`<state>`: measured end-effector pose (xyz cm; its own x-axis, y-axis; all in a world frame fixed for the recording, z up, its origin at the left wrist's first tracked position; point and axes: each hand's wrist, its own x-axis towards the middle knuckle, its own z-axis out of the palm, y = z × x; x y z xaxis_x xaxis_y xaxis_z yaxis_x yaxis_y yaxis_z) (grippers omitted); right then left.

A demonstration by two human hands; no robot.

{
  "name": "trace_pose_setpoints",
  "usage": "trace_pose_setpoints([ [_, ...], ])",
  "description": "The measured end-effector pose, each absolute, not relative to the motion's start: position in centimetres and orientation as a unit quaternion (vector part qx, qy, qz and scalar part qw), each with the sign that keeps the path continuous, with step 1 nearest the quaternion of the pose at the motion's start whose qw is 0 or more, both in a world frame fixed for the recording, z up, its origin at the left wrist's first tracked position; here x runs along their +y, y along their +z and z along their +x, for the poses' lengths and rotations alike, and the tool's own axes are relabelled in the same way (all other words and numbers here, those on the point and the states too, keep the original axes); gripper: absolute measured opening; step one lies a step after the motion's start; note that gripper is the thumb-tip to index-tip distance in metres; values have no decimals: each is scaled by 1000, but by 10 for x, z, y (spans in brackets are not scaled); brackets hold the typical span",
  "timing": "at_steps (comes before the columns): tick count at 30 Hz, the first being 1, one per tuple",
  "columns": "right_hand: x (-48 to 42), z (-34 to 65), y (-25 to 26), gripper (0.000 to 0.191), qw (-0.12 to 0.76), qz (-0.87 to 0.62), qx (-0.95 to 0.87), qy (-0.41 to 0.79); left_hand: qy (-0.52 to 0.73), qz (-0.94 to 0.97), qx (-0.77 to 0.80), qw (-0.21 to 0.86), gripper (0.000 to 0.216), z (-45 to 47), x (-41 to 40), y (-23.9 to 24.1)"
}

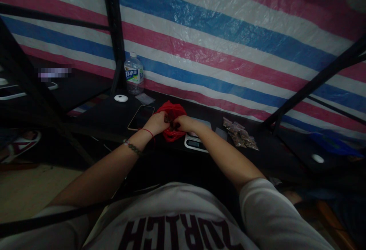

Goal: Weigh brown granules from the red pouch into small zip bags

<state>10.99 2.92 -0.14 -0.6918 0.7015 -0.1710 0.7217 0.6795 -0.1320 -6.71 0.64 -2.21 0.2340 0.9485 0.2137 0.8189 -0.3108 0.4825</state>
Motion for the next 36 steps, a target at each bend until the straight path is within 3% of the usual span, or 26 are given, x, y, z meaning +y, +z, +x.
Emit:
trace_pose_setpoints([
  [13,33,106,37,25,-125,367,915,-111,242,770,569,156,34,-63,-2,-14],
  [21,26,99,41,26,-125,347,920,-135,271,762,565,163,43,-60,-3,-14],
  [26,29,110,45,26,-168,382,904,-91,276,757,568,170,40,-64,1,-15],
  [36,23,98,7,27,24,368,917,-153,279,735,601,145,39,-72,6,-14],
])
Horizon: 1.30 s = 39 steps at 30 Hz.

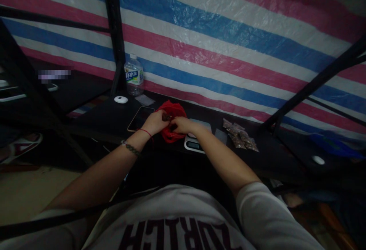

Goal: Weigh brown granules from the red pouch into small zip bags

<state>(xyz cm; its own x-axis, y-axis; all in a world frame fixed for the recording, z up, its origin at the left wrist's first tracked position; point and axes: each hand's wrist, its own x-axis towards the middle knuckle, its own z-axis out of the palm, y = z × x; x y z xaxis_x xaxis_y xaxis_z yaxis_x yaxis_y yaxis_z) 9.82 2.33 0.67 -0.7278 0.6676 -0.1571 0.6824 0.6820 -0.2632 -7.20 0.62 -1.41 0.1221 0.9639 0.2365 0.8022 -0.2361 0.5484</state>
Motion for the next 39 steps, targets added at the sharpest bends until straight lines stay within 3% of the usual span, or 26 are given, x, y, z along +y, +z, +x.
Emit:
trace_pose_setpoints([
  [6,29,92,-10,25,8,363,923,-126,274,742,598,129,30,-71,9,-18],
  [24,37,88,-17,26,-11,330,934,-141,277,729,608,149,33,-77,9,-11],
  [30,35,86,-17,18,-51,296,936,-183,278,719,617,159,34,-79,7,-8],
  [39,32,85,-21,32,-22,344,915,-212,281,733,603,144,35,-81,9,-9],
])
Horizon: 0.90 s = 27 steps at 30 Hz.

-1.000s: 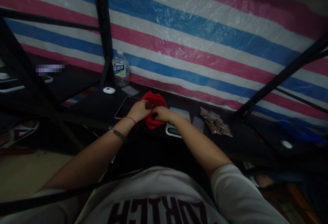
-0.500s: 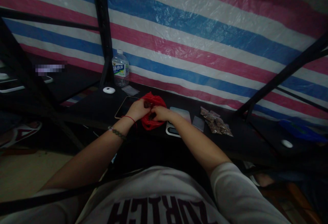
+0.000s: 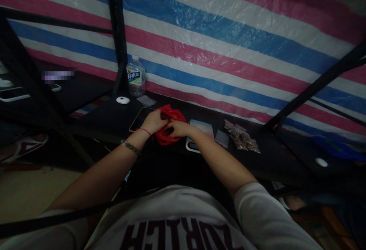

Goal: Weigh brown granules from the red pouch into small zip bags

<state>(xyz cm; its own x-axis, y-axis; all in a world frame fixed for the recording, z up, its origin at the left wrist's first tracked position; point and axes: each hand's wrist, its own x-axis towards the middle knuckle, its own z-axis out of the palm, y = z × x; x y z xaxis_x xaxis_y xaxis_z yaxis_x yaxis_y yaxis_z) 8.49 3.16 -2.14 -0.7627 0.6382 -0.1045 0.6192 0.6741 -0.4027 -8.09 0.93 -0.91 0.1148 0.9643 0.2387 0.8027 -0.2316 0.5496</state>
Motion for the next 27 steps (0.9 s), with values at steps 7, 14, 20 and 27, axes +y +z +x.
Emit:
trace_pose_setpoints([
  [7,29,84,-16,32,17,-331,-921,205,288,733,596,153,38,-82,12,-11],
  [14,34,83,-28,30,61,-327,-923,193,290,724,608,145,41,-81,10,-11],
  [20,34,82,-28,26,67,-346,-926,134,289,719,616,144,39,-81,11,-13],
  [27,36,87,-18,19,79,-326,-937,97,276,718,624,138,39,-82,15,-16],
])
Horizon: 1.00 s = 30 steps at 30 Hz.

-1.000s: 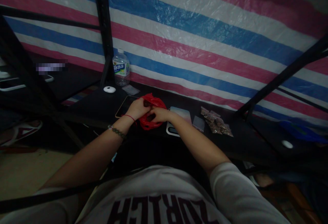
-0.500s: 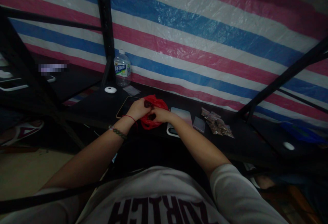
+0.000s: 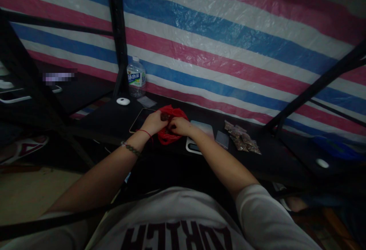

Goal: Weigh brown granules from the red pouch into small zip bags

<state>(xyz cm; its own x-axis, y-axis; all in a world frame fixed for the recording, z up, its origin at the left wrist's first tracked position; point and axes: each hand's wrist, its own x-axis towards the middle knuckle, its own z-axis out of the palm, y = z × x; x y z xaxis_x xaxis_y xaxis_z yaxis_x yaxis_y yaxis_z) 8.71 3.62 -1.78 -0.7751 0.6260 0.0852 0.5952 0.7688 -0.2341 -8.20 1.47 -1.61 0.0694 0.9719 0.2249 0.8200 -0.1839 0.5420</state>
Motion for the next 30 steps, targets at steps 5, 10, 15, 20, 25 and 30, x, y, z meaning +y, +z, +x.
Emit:
trace_pose_setpoints([
  [5,36,85,-21,23,68,-287,-943,157,283,715,621,149,39,-82,13,-14],
  [10,32,78,-28,28,80,-306,-938,145,286,716,619,150,40,-84,13,-13],
  [15,32,78,-29,20,87,-298,-941,134,289,716,617,150,40,-84,13,-12],
  [20,36,88,-22,22,89,-319,-937,111,282,720,616,152,39,-85,14,-13],
  [25,36,96,-13,29,76,-341,-930,117,274,719,619,156,42,-83,12,-11],
  [30,35,91,-15,26,37,-344,-930,122,258,721,627,144,43,-83,10,-11],
])
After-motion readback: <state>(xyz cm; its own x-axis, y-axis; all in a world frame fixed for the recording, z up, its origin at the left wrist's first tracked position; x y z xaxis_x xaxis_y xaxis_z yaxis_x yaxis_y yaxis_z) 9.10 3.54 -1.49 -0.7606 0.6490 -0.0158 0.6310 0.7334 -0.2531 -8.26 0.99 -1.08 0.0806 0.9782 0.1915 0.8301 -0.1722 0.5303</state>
